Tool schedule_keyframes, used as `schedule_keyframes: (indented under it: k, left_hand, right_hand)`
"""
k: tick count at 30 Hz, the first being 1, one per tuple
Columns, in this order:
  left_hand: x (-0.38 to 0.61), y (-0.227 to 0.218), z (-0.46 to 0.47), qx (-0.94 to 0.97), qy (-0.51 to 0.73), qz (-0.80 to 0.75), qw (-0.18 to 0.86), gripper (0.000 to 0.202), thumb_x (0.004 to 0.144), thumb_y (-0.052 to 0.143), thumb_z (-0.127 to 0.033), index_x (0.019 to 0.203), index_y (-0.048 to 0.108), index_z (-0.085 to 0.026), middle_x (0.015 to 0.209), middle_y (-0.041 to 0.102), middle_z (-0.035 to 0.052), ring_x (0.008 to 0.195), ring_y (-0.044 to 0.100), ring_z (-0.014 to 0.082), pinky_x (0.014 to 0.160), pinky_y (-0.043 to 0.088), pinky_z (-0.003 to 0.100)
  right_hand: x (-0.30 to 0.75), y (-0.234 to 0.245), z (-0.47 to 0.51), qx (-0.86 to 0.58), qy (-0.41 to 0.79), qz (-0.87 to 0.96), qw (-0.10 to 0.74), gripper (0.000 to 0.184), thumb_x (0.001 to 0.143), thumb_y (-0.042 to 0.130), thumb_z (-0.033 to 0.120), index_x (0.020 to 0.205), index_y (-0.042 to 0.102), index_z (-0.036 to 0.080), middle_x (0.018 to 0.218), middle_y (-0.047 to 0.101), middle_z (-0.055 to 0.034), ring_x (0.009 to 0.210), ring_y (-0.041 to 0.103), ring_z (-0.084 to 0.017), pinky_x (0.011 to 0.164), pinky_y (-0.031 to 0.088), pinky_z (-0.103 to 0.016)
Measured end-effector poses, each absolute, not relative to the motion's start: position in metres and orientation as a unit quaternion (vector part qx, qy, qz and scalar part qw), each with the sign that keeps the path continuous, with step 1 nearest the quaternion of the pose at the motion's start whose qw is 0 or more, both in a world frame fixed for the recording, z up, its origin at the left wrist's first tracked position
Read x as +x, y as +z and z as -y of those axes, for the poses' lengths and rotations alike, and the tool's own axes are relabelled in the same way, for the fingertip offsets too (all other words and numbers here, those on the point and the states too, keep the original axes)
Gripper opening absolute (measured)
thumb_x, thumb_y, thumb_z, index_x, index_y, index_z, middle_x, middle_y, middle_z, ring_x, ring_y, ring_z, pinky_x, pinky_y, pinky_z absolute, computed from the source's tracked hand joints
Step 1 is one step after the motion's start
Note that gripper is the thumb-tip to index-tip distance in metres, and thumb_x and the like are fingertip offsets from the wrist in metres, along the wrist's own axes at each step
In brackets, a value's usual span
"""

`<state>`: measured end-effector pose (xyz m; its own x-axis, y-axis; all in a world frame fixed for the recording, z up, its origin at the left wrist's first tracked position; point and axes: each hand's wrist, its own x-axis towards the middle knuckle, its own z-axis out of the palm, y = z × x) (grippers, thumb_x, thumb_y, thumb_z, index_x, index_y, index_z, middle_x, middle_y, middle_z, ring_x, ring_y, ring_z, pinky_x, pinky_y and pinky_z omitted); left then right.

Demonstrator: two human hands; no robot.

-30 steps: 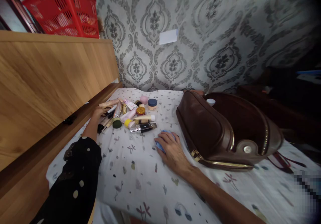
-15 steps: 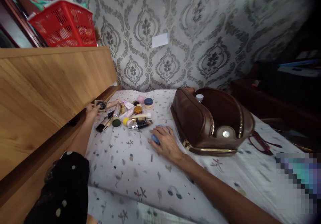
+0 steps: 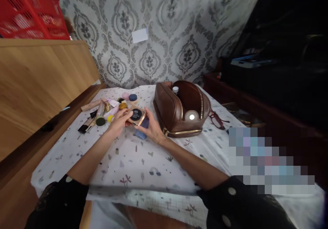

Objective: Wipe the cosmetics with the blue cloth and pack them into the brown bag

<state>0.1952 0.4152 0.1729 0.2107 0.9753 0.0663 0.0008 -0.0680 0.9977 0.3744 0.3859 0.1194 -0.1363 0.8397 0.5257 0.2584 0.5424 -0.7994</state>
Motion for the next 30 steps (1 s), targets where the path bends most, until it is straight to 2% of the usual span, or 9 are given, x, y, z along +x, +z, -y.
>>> schedule_keyframes:
  k: [4, 8, 11, 15, 18, 20, 23, 27, 30]
  left_hand:
    - [0.207, 0.172, -0.418, 0.543, 0.481, -0.402, 0.558, 0.041, 0.071, 0.081, -0.049, 0.087, 0.06, -0.017, 0.074, 0.063, -0.0002, 0.06, 0.059, 0.0121, 0.054, 0.052, 0.024]
    - [0.21, 0.16, -0.417, 0.529, 0.491, -0.334, 0.606, 0.033, 0.08, 0.071, -0.042, 0.101, 0.064, -0.018, 0.094, 0.071, 0.005, 0.079, 0.068, 0.0188, 0.069, 0.058, 0.032]
    - [0.213, 0.146, -0.413, 0.554, 0.481, -0.301, 0.609, 0.034, 0.077, 0.065, -0.035, 0.108, 0.065, -0.02, 0.108, 0.072, 0.0063, 0.096, 0.068, 0.0232, 0.082, 0.058, 0.038]
    - [0.217, 0.135, -0.406, 0.638, 0.421, -0.309, 0.566, 0.042, 0.068, 0.069, -0.024, 0.111, 0.068, -0.021, 0.114, 0.073, 0.0047, 0.111, 0.065, 0.0267, 0.099, 0.052, 0.041]
    - [0.22, 0.136, -0.4, 0.71, 0.371, -0.306, 0.514, 0.043, 0.068, 0.077, -0.023, 0.11, 0.07, -0.022, 0.11, 0.074, 0.0059, 0.117, 0.063, 0.0313, 0.103, 0.05, 0.046]
    - [0.223, 0.138, -0.397, 0.758, 0.354, -0.308, 0.452, 0.035, 0.07, 0.076, -0.024, 0.105, 0.072, -0.024, 0.107, 0.074, 0.0064, 0.119, 0.062, 0.0333, 0.106, 0.048, 0.049]
    - [0.228, 0.142, -0.397, 0.796, 0.346, -0.347, 0.354, 0.03, 0.069, 0.073, -0.015, 0.097, 0.072, -0.026, 0.105, 0.073, 0.0049, 0.118, 0.062, 0.0339, 0.11, 0.045, 0.049]
    - [0.219, 0.145, -0.4, 0.809, 0.317, -0.433, 0.239, 0.021, 0.071, 0.069, -0.012, 0.088, 0.07, -0.025, 0.104, 0.072, 0.0053, 0.108, 0.065, 0.0326, 0.1, 0.05, 0.044]
    - [0.2, 0.153, -0.404, 0.785, 0.326, -0.5, 0.166, 0.007, 0.077, 0.065, -0.016, 0.081, 0.065, -0.022, 0.092, 0.069, 0.0079, 0.099, 0.065, 0.0325, 0.096, 0.05, 0.045]
  right_hand:
    - [0.375, 0.124, -0.388, -0.321, 0.374, 0.64, 0.589, 0.093, 0.078, 0.076, 0.047, 0.15, 0.025, 0.018, 0.135, 0.06, -0.0159, 0.123, 0.061, -0.027, 0.11, 0.046, -0.047]
    - [0.377, 0.125, -0.396, -0.323, 0.451, 0.534, 0.638, 0.077, 0.078, 0.071, 0.053, 0.14, 0.036, 0.023, 0.111, 0.07, -0.008, 0.099, 0.069, -0.025, 0.088, 0.057, -0.041]
    - [0.381, 0.123, -0.401, -0.344, 0.448, 0.486, 0.666, 0.062, 0.08, 0.067, 0.056, 0.128, 0.045, 0.023, 0.092, 0.069, -0.0031, 0.087, 0.068, -0.022, 0.078, 0.057, -0.036]
    - [0.383, 0.123, -0.401, -0.344, 0.425, 0.475, 0.689, 0.057, 0.08, 0.068, 0.055, 0.124, 0.048, 0.023, 0.088, 0.067, -0.0017, 0.084, 0.067, -0.021, 0.079, 0.055, -0.035]
    - [0.383, 0.125, -0.399, -0.338, 0.419, 0.47, 0.699, 0.056, 0.082, 0.066, 0.055, 0.124, 0.049, 0.022, 0.094, 0.068, -0.0039, 0.087, 0.067, -0.022, 0.081, 0.055, -0.037]
    - [0.383, 0.126, -0.399, -0.337, 0.418, 0.472, 0.699, 0.057, 0.083, 0.065, 0.056, 0.125, 0.049, 0.022, 0.096, 0.069, -0.005, 0.09, 0.068, -0.023, 0.084, 0.055, -0.038]
    - [0.383, 0.126, -0.4, -0.344, 0.415, 0.468, 0.7, 0.06, 0.082, 0.066, 0.058, 0.127, 0.05, 0.021, 0.096, 0.07, -0.0056, 0.092, 0.068, -0.024, 0.086, 0.055, -0.04]
    - [0.384, 0.124, -0.402, -0.35, 0.409, 0.469, 0.7, 0.064, 0.081, 0.067, 0.061, 0.127, 0.052, 0.02, 0.1, 0.07, -0.007, 0.095, 0.067, -0.025, 0.088, 0.056, -0.041]
    - [0.384, 0.123, -0.402, -0.351, 0.401, 0.484, 0.694, 0.067, 0.082, 0.065, 0.063, 0.13, 0.052, 0.019, 0.102, 0.07, -0.0084, 0.096, 0.067, -0.025, 0.09, 0.055, -0.041]
